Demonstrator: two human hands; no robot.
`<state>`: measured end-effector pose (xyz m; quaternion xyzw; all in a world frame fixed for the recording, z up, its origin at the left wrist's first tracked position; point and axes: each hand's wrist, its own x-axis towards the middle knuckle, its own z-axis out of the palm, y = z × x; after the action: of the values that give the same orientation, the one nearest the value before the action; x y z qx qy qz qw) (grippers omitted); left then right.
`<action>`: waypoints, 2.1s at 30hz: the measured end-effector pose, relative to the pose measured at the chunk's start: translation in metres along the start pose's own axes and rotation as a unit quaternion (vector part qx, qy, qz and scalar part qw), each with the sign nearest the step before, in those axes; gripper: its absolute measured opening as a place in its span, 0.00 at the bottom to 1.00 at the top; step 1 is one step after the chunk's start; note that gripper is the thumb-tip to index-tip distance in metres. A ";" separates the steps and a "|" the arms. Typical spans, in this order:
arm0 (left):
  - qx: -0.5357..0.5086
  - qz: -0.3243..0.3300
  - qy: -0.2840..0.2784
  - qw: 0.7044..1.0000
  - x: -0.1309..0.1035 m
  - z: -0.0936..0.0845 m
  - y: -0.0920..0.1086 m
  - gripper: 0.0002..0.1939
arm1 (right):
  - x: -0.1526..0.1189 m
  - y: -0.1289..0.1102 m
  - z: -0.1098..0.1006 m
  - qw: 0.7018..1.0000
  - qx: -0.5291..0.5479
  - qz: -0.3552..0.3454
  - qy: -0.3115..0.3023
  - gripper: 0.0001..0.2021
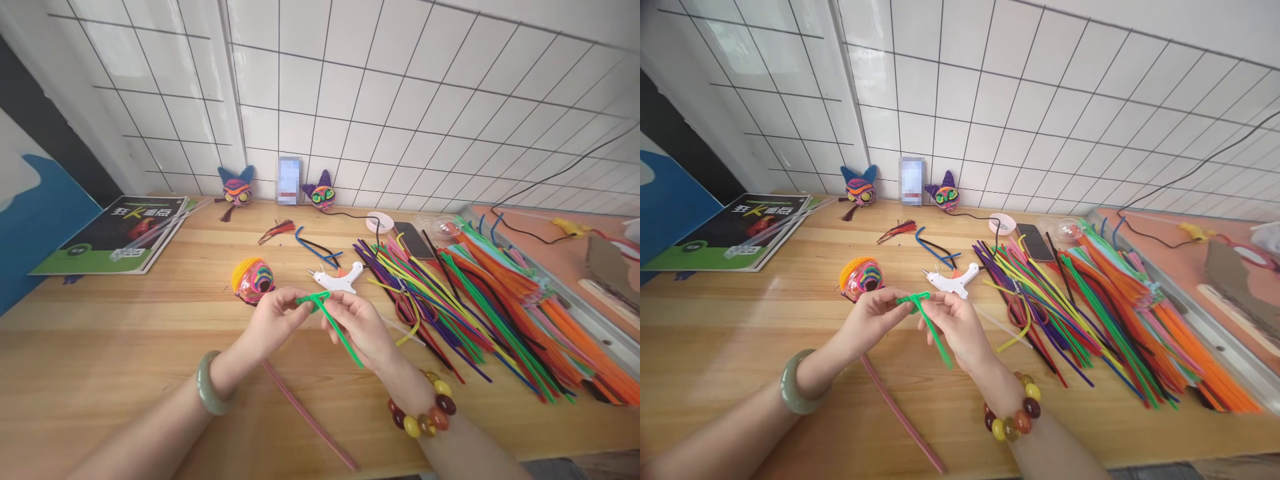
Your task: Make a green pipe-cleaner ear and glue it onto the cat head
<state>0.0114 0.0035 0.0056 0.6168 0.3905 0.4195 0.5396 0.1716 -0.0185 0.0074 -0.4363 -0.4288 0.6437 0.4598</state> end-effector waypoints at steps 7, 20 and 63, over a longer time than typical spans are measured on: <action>0.103 0.073 0.020 0.992 -0.003 0.001 0.006 0.09 | 0.001 0.003 -0.001 0.999 -0.048 -0.021 0.005 0.12; -0.062 -0.031 -0.049 0.996 0.000 0.001 0.000 0.10 | 0.001 0.006 -0.001 0.994 -0.106 -0.033 0.013 0.10; -0.177 -0.115 -0.087 0.974 0.004 -0.007 0.000 0.12 | 0.000 0.002 -0.004 0.985 -0.160 -0.049 -0.051 0.09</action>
<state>0.0060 0.0097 0.0060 0.4966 0.3302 0.3620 0.7164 0.1752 -0.0182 0.0049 -0.4493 -0.5701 0.5646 0.3929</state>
